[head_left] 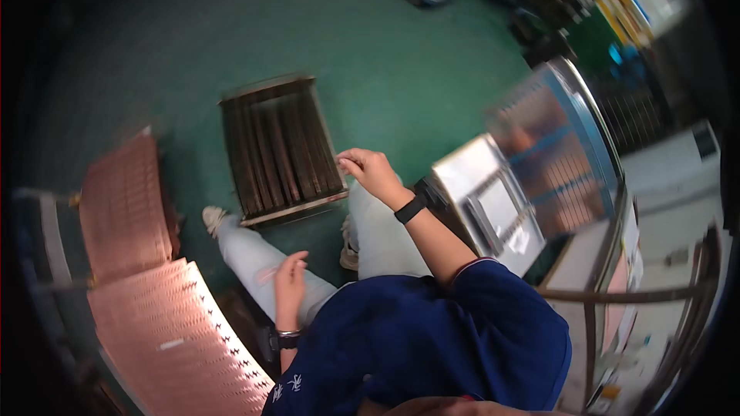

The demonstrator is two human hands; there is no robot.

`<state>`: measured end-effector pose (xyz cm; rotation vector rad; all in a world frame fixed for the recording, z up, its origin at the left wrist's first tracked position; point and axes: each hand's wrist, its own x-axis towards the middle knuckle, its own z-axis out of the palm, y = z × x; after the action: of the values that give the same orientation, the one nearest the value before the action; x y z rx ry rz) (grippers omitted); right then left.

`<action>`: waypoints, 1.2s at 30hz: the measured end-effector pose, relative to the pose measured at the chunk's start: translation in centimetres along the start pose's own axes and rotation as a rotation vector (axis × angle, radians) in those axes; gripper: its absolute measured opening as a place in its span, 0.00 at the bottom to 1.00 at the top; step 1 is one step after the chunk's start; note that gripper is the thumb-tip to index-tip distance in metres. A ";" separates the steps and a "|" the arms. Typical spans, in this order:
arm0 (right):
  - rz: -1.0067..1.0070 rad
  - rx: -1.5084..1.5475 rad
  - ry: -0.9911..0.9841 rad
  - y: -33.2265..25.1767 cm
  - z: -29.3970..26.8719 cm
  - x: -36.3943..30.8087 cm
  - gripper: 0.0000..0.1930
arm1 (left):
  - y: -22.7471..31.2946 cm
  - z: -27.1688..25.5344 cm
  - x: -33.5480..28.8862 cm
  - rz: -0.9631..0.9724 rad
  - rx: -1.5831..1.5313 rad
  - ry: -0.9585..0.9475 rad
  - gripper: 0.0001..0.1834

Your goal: Inspecting and placing green printed circuit boards into a metal cooling or storage rack.

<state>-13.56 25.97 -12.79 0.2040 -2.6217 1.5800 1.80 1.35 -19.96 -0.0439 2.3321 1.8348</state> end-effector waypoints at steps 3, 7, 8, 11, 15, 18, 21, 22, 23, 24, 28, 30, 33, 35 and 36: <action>0.076 -0.037 0.208 -4.0 -9.5 -5.0 0.08 | 3.6 -1.1 3.3 -0.191 0.031 0.060 0.12; -0.088 -0.334 0.505 -7.4 -18.9 -14.9 0.13 | 7.9 -3.5 8.0 0.211 0.115 0.087 0.14; -0.104 -0.400 0.568 -7.8 -20.2 -17.2 0.14 | 8.5 -4.3 9.3 0.283 0.159 0.105 0.15; -0.049 -0.498 0.845 -8.0 -23.1 -24.6 0.09 | 14.0 -2.7 10.6 0.434 0.196 0.126 0.16; 0.113 -0.871 1.120 -11.1 -25.7 -33.2 0.06 | 19.2 -3.8 12.1 0.749 0.430 0.205 0.15; 0.347 -0.996 1.318 -16.0 -26.2 -38.8 0.11 | 26.8 -3.1 10.0 1.033 0.643 0.373 0.09; 0.595 -1.216 1.366 -20.5 -27.3 -45.0 0.18 | 31.6 -2.5 9.8 1.269 0.742 0.430 0.10; 0.665 -1.356 1.364 -21.8 -27.9 -47.0 0.20 | 33.1 -1.7 9.6 1.280 0.721 0.414 0.10; 0.725 -1.504 1.316 -22.7 -28.6 -48.5 0.20 | 34.6 -1.1 9.2 1.351 0.791 0.390 0.10; 0.784 -1.650 1.260 -23.4 -29.6 -50.0 0.19 | 35.9 -0.3 8.9 1.422 0.862 0.367 0.10; 1.157 -1.664 1.201 -25.1 -33.3 -58.1 0.15 | 39.9 3.5 7.3 1.490 1.042 -0.130 0.13; 1.307 -1.610 1.229 -25.0 -35.6 -62.7 0.14 | 41.2 5.5 6.4 1.501 1.077 -0.221 0.13; 1.293 -1.655 1.239 -23.4 -38.5 -68.3 0.13 | 42.4 6.8 4.5 1.503 1.164 -0.306 0.12; 1.255 -1.518 1.316 -21.3 -40.9 -69.8 0.13 | 43.2 7.2 3.1 1.497 1.221 -0.273 0.11; 1.249 -1.507 1.321 -19.9 -42.1 -70.6 0.13 | 43.2 6.9 2.4 1.377 1.062 -0.367 0.11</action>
<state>59.01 59.33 15.04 -1.8596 -1.7533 -0.6995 -5.33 18.61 19.67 2.1445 2.7643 0.2851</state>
